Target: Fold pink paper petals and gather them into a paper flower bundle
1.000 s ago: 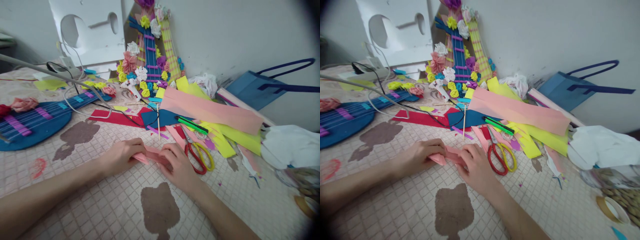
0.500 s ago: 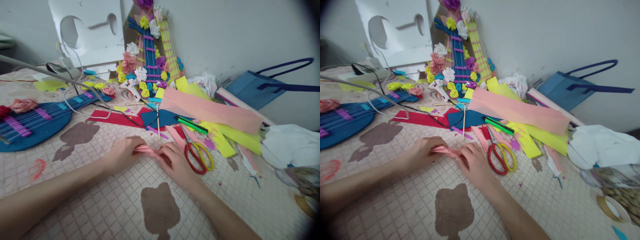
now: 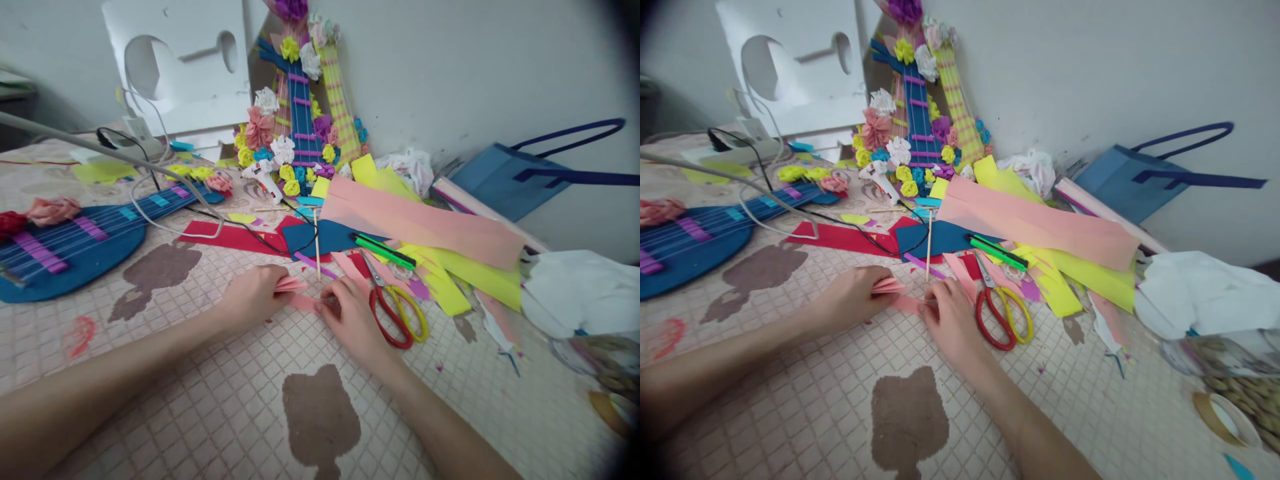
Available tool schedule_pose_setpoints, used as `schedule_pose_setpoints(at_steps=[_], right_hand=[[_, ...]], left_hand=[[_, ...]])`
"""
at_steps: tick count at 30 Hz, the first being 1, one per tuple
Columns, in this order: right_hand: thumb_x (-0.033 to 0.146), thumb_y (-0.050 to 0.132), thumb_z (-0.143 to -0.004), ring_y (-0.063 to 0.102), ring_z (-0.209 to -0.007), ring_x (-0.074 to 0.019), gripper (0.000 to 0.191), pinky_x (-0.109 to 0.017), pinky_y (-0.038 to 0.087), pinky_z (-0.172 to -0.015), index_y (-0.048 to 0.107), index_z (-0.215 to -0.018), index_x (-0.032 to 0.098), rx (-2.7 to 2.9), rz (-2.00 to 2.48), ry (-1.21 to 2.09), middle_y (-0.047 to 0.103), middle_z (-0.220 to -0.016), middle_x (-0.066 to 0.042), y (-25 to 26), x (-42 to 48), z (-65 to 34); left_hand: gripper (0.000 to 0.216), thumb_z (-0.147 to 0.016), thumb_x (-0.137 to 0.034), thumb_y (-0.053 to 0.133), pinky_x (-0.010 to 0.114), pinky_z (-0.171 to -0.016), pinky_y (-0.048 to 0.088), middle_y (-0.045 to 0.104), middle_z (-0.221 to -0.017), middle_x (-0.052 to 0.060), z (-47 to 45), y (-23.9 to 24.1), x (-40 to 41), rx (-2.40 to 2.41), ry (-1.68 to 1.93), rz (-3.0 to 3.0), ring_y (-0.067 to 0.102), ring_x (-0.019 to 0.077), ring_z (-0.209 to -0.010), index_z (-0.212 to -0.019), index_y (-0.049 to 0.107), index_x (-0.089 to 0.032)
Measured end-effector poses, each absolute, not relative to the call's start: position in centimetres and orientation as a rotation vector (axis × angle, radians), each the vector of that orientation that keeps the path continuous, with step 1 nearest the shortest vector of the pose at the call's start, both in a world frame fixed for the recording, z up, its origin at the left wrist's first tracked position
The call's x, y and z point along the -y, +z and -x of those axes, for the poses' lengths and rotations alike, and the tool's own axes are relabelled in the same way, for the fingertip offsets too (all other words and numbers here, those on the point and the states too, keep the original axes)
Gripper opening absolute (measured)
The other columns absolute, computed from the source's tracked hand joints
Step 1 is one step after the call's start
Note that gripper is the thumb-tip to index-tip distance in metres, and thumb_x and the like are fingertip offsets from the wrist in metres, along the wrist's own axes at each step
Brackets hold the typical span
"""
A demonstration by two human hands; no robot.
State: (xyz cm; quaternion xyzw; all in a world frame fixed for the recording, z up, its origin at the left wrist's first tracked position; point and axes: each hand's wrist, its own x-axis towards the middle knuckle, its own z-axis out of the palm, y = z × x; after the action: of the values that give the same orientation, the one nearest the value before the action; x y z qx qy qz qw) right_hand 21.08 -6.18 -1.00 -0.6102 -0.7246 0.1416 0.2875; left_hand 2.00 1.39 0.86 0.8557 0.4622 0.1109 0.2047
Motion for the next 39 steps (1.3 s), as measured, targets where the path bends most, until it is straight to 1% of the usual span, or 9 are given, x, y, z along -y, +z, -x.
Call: schedule_pose_setpoints(at_steps=[5,9,13,19,23,27,31,34,39], right_hand=[[0.017,0.054,-0.082,0.052,-0.088,-0.0212,0.005,-0.036,0.045,-0.076,0.051,-0.081,0.02,1.983,1.672,0.379,0.055,-0.088,-0.005,-0.8,5.9,-21.1],[0.013,0.055,-0.08,0.052,-0.086,-0.0194,0.011,-0.033,0.044,-0.074,0.049,-0.074,0.02,1.971,1.636,0.427,0.055,-0.083,-0.003,-0.5,5.8,-21.1],[0.014,0.055,-0.08,0.053,-0.085,-0.019,0.009,-0.033,0.044,-0.074,0.052,-0.085,0.02,1.942,1.633,0.467,0.058,-0.085,-0.003,-0.3,5.9,-21.1],[0.014,0.057,-0.08,0.053,-0.08,-0.0173,0.012,-0.031,0.043,-0.071,0.05,-0.073,0.019,1.951,1.656,0.484,0.056,-0.081,-0.002,0.0,6.1,-20.8],[0.015,0.054,-0.082,0.054,-0.073,-0.0149,0.009,-0.027,0.042,-0.065,0.052,-0.075,0.02,1.899,1.59,0.561,0.058,-0.075,0.001,0.7,6.3,-21.3],[0.018,0.052,-0.084,0.055,-0.076,-0.0173,0.006,-0.03,0.043,-0.068,0.054,-0.079,0.02,1.817,1.64,0.305,0.06,-0.08,-0.002,1.4,6.2,-23.7],[0.019,0.051,-0.084,0.053,-0.091,-0.0243,0.008,-0.038,0.044,-0.078,0.059,-0.086,0.021,1.866,1.764,-0.003,0.058,-0.09,-0.007,0.9,5.9,-26.7],[0.022,0.05,-0.085,0.051,-0.096,-0.028,0.015,-0.045,0.042,-0.083,0.061,-0.094,0.02,1.966,1.837,-0.096,0.059,-0.094,-0.01,0.0,5.7,-28.0],[0.021,0.047,-0.086,0.052,-0.096,-0.0283,0.018,-0.045,0.042,-0.084,0.062,-0.097,0.019,2.031,1.864,-0.168,0.06,-0.094,-0.01,-1.2,5.6,-28.3]], left_hand=[[0.008,-0.072,-0.022,0.051,0.025,-0.06,0.037,0.06,-0.078,0.002,-1.9,1.0,-1.8,-1.179,0.333,-2.399,0.056,0.0176,-0.072,-0.077,0.057,-0.019],[0.007,-0.072,-0.021,0.05,0.025,-0.062,0.037,0.059,-0.078,0.002,-1.8,0.9,-2.2,-1.122,0.346,-2.399,0.055,0.0177,-0.073,-0.074,0.056,-0.018],[0.003,-0.07,-0.02,0.051,0.025,-0.058,0.033,0.055,-0.07,0.0,-1.6,0.9,-2.4,-1.103,0.344,-2.368,0.051,0.0157,-0.066,-0.068,0.05,-0.018],[0.019,-0.072,-0.024,0.052,0.023,-0.051,0.027,0.043,-0.057,-0.005,-1.5,1.2,-2.4,-1.074,0.354,-2.286,0.041,0.0111,-0.055,-0.061,0.038,-0.018],[0.029,-0.076,-0.029,0.053,0.022,-0.05,0.025,0.036,-0.055,-0.006,-1.4,1.5,-2.4,-1.003,0.36,-2.228,0.035,0.009,-0.054,-0.059,0.032,-0.018],[0.031,-0.075,-0.032,0.054,0.022,-0.049,0.024,0.033,-0.056,-0.006,-1.6,2.5,-3.4,-0.998,0.386,-2.225,0.034,0.0087,-0.054,-0.058,0.031,-0.018],[0.033,-0.07,-0.036,0.062,0.021,-0.048,0.026,0.037,-0.057,-0.005,-3.7,4.8,-5.7,-0.996,0.37,-2.193,0.038,0.0091,-0.053,-0.059,0.036,-0.018],[0.018,-0.072,-0.032,0.06,0.021,-0.051,0.032,0.051,-0.061,-0.002,-6.8,6.3,-7.4,-0.915,0.196,-2.206,0.047,0.0114,-0.057,-0.068,0.05,-0.017],[0.022,-0.068,-0.031,0.061,0.023,-0.058,0.039,0.065,-0.079,0.005,-12.0,6.1,-9.5,-0.836,0.057,-2.441,0.056,0.0164,-0.07,-0.081,0.062,-0.013]])
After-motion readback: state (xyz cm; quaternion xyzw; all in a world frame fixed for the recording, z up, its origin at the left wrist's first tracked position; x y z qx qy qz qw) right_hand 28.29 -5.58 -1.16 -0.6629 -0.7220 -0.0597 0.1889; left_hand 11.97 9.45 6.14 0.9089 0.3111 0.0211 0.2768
